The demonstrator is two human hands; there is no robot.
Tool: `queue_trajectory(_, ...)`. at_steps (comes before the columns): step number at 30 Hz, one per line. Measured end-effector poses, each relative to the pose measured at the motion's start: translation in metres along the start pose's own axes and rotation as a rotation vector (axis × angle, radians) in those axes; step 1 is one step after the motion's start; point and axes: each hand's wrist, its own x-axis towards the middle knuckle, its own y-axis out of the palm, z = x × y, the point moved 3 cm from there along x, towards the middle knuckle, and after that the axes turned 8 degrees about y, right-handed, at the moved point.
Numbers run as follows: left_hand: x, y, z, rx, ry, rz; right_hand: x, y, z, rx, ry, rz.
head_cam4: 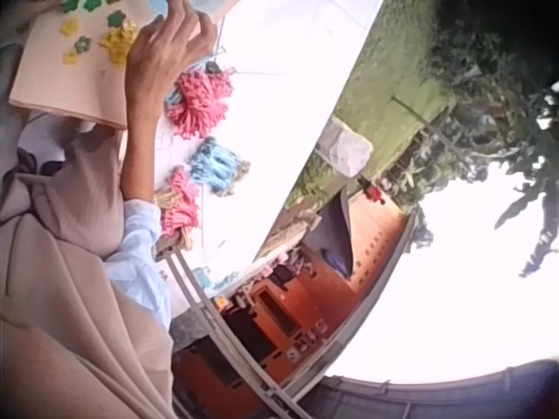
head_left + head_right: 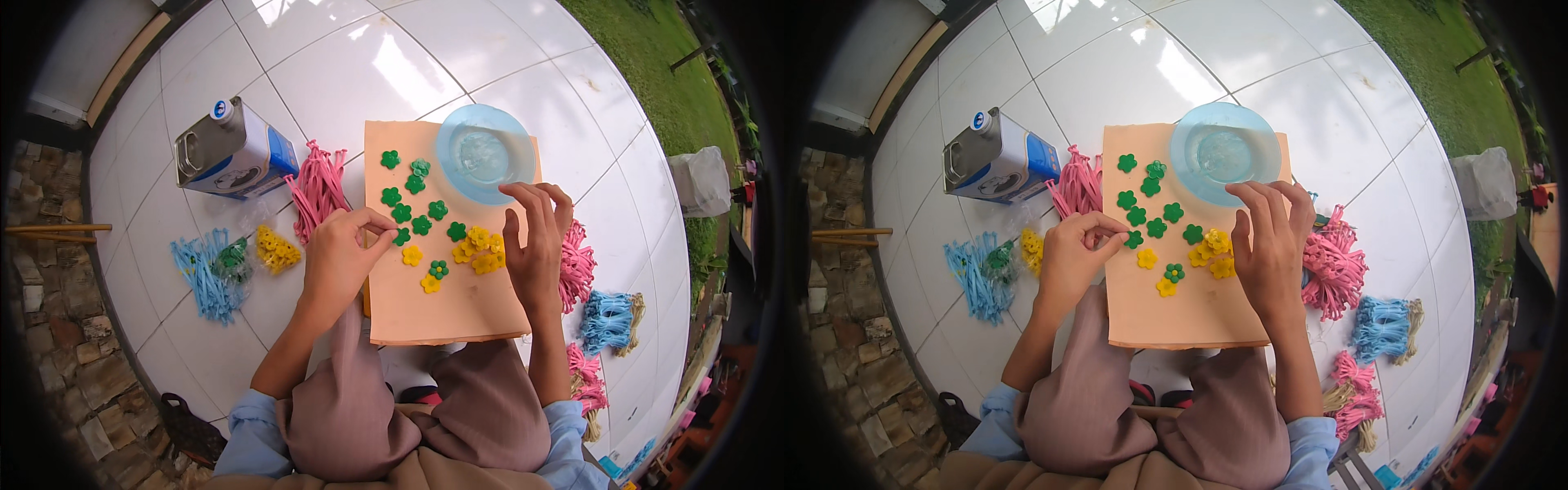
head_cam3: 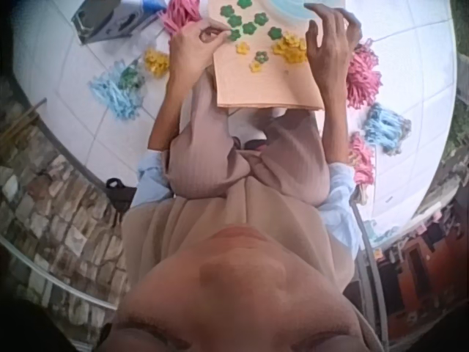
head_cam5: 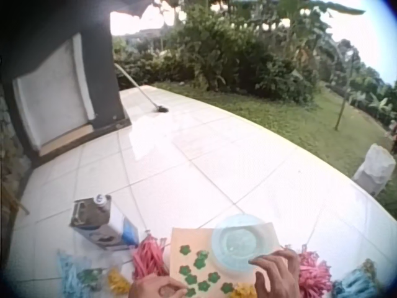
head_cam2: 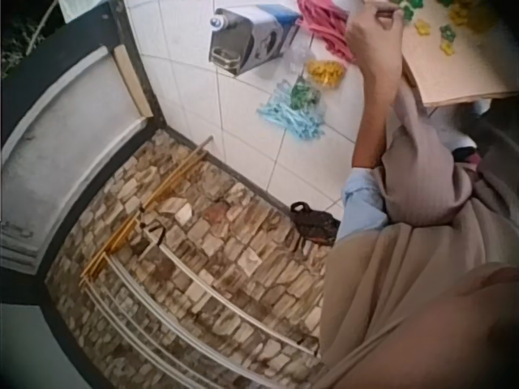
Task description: The person organizes pink and blue straps, then applies glue from a small bowl to yellow and green fabric flower ornaments using their finger.
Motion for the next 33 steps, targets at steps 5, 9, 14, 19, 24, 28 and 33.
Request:
queue_trajectory(5, -0.001, 0.0, -0.002, 0.256, 0.089, 0.019, -0.006, 0.013, 0.011, 0.094, -0.046, 0.076)
queue_trajectory(9, 0.01, 0.004, -0.015, 0.233, 0.197, -0.071, -0.011, 0.023, 0.016, 0.023, -0.139, 0.163)
queue_trajectory(14, 0.022, 0.023, -0.023, 0.133, 0.281, 0.01, -0.011, 0.028, 0.016, 0.056, -0.094, 0.268)
queue_trajectory(19, 0.023, 0.031, -0.033, 0.049, 0.266, 0.179, -0.012, 0.032, 0.006, 0.48, 0.199, 0.281)
queue_trajectory(24, 0.029, 0.031, -0.02, -0.021, 0.158, 0.044, 0.014, 0.024, 0.005, 0.372, 0.151, 0.187)
queue_trajectory(28, 0.036, 0.025, -0.024, -0.064, 0.073, 0.055, 0.023, 0.033, -0.007, -0.175, -0.072, 0.08)
queue_trajectory(33, 0.04, 0.027, -0.02, -0.106, 0.078, 0.022, 0.025, 0.039, -0.008, -0.228, -0.116, 0.066)
